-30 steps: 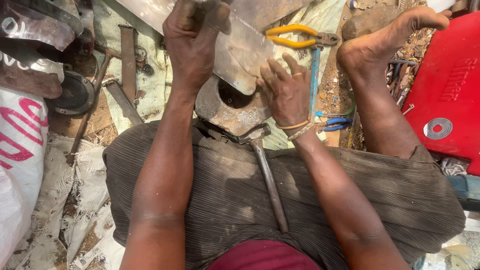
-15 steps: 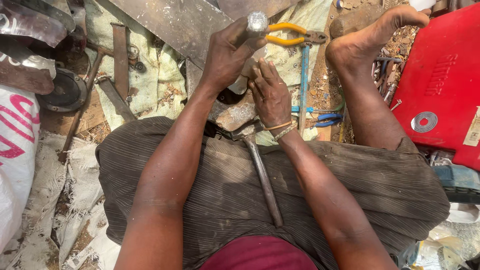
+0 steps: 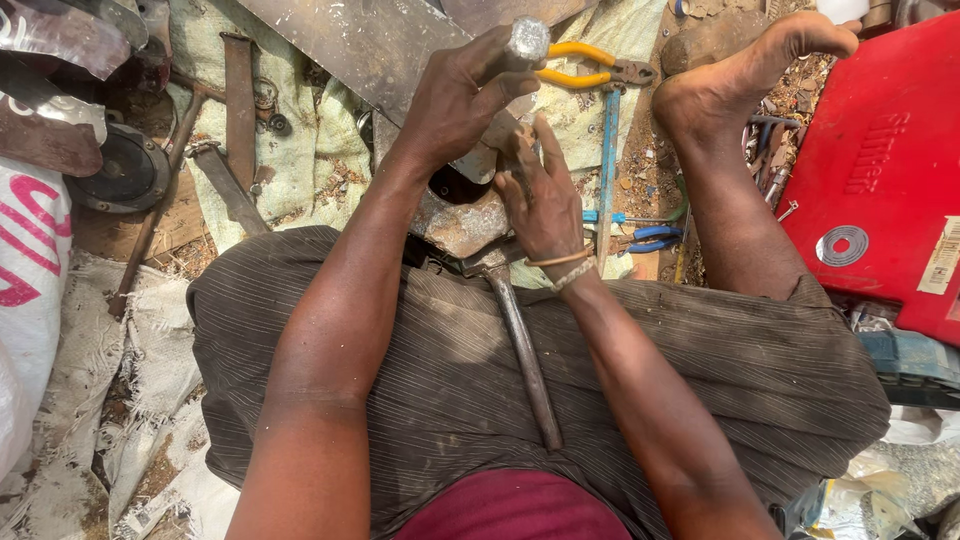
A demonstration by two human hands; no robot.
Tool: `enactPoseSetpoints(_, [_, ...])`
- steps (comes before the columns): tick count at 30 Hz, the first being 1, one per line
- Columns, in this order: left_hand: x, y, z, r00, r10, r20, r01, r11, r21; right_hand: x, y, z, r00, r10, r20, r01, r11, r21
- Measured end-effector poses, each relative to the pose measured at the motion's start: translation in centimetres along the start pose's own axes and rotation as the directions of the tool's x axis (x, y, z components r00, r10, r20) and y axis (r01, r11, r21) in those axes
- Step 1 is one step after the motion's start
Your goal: The person sits on the ground and uses a hammer to strike a metal plate resting on a stone anvil. They repeatedly reposition the plate and hammer different areas to shape or flatten the metal.
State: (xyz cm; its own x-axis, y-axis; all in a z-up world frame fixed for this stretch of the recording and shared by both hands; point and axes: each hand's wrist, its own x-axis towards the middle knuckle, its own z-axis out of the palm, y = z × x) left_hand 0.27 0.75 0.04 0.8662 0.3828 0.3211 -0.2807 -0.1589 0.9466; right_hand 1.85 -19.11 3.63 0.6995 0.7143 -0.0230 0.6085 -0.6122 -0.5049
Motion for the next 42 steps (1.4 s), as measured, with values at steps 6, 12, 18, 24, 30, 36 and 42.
enactPoseSetpoints(6, [-0.4,-2.4,-0.7,0.986,-0.122,0.115,0.099,0.977,0.188,-10.6,-1.7,-1.4,0.86,0.447,0.247,-0.446,0.893,-0.064])
enactPoseSetpoints(12, [-0.7,-3.0,-0.3,0.983,-0.155,0.095,0.137,0.975,0.175,-12.4,1.6,0.6,0.596,0.539,0.595,-0.552,0.813,-0.184])
enactPoseSetpoints(18, [-0.4,-1.3,-0.7,0.985,-0.158,0.072,0.146,0.978,0.147,-11.3,2.7,0.3,0.599,0.48,0.641,-0.476,0.857,-0.196])
enactPoseSetpoints(24, [-0.1,-0.3,-1.0,0.958,-0.264,0.115,0.25,0.961,0.119,-13.2,3.0,-2.0,0.477,0.346,0.808,-0.878,0.227,0.421])
enactPoseSetpoints(30, [0.3,0.6,-1.3,0.991,-0.069,0.112,0.058,0.993,0.101,-14.8,-1.0,-5.6,0.636,0.298,0.712,-0.714,-0.125,0.689])
enactPoseSetpoints(36, [0.2,-0.6,-0.2,0.994,-0.06,0.092,0.042,0.981,0.187,-13.4,-5.6,-14.6,0.976,0.178,0.123,-0.214,0.709,0.672])
enactPoseSetpoints(42, [0.0,-1.9,0.1,0.998,0.052,0.026,-0.058,0.951,0.302,-1.5,-4.6,-21.7,0.958,-0.221,-0.184,0.286,0.802,0.525])
